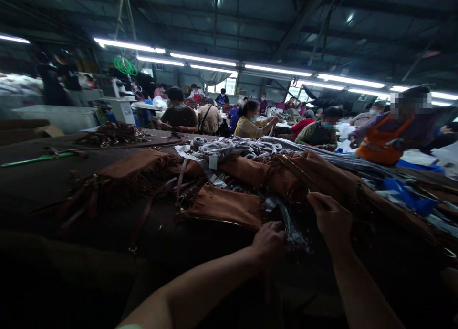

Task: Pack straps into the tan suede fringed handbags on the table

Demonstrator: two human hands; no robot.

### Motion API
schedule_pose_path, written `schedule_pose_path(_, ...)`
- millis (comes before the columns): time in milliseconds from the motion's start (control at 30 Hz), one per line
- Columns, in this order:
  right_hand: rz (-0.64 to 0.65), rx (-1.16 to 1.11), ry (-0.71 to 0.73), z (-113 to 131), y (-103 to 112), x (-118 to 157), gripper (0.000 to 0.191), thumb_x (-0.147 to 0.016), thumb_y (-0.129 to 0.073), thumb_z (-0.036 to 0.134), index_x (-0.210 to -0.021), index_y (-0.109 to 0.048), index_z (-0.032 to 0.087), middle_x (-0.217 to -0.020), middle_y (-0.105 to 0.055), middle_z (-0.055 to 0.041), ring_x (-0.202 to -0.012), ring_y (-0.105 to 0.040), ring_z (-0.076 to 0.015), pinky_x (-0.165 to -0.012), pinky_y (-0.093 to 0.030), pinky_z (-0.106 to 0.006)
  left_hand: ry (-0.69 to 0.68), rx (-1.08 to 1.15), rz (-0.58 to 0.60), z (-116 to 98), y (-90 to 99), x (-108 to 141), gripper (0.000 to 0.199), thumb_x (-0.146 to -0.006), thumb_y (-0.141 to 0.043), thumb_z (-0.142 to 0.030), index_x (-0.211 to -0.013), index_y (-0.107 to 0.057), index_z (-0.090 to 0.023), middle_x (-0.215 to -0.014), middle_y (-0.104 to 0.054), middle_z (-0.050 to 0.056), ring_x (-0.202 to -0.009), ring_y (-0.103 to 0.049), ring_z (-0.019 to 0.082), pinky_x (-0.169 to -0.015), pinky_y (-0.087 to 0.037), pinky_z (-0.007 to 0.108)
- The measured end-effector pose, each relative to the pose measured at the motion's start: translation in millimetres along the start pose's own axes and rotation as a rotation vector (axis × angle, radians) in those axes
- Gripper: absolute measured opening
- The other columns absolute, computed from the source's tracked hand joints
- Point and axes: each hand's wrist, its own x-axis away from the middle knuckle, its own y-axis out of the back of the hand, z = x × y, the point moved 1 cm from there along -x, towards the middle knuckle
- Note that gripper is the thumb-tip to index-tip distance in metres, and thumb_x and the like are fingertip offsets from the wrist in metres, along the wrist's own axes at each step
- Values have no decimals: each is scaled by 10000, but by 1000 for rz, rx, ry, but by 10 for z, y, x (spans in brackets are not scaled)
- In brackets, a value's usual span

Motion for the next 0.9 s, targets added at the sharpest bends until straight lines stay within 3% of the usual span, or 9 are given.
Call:
schedule_pose_path(100, 179, -55, -31, 76, -28, 439, 311, -746, -612, 522, -841, -712, 243, -893, -713, -44, -845, -651, -227, -776, -485, -313, 73, -101, -155, 404, 526, 448, 390, -731, -661, -250, -1110, -591, -188, -1277, -513, 85, -1231, -398, 242, -1070, -300, 368)
schedule_pose_path(167, 301, -105, -65, 129, -166, 704, 289, -752, -615, 503, -838, -705, 242, -867, -713, -39, -817, -654, -222, -729, -492, -301, 166, -173, -157, 686, 868, 626, 377, -702, -667, -202, -1074, -610, -187, -1226, -545, 81, -1183, -440, 248, -1036, -326, 368)
schedule_pose_path(267, 520, -155, -3, 297, -472, 995, 247, -803, -574, 446, -846, -688, 231, -859, -705, -33, -802, -647, -213, -708, -488, -294, 209, -200, -64, 978, 1186, 675, 174, -770, -583, -217, -915, -667, -172, -981, -648, 80, -972, -570, 228, -914, -407, 340)
schedule_pose_path(333, 692, -131, 158, 448, -671, 1117, 194, -851, -521, 357, -845, -663, 226, -858, -691, -25, -806, -630, -196, -722, -473, -287, 219, -200, -92, 1063, 1268, 610, 199, -825, -499, -217, -893, -678, -164, -896, -669, 79, -885, -603, 211, -853, -431, 320)
schedule_pose_path(400, 789, -2, 361, 557, -830, 1193, 162, -871, -478, 240, -822, -630, 213, -854, -671, -33, -827, -601, -190, -747, -447, -287, 238, -218, -162, 1088, 1289, 526, 245, -842, -453, -192, -937, -677, -162, -917, -678, 83, -882, -612, 205, -840, -436, 312)
schedule_pose_path(500, 769, 306, 541, 557, -991, 1262, 177, -850, -441, 104, -796, -585, 193, -833, -645, -63, -834, -565, -201, -760, -413, -298, 261, -253, -184, 1062, 1282, 460, 260, -840, -442, -172, -967, -669, -162, -952, -676, 88, -895, -614, 205, -850, -437, 320)
schedule_pose_path(700, 780, 474, 520, 374, -1098, 1333, 211, -824, -408, 39, -796, -555, 188, -874, -620, -70, -854, -549, -192, -763, -381, -278, 91, -214, -253, 843, 1179, 634, 261, -796, -546, -234, -1033, -631, -165, -1060, -629, 98, -1039, -545, 229, -922, -422, 332)
schedule_pose_path(800, 818, 438, 470, 396, -1088, 1262, 197, -852, -395, 90, -802, -561, 184, -876, -603, -64, -832, -548, -173, -722, -361, -257, -10, -139, -117, 791, 969, 688, 218, -820, -494, -231, -961, -651, -176, -984, -653, 89, -956, -585, 217, -880, -452, 317)
schedule_pose_path(900, 873, 409, 426, 437, -1069, 1164, 194, -869, -401, 145, -786, -571, 188, -924, -600, -61, -788, -547, -150, -672, -333, -246, 48, -128, 59, 909, 751, 610, 229, -802, -464, -177, -890, -672, -139, -916, -669, 128, -878, -622, 251, -824, -484, 359)
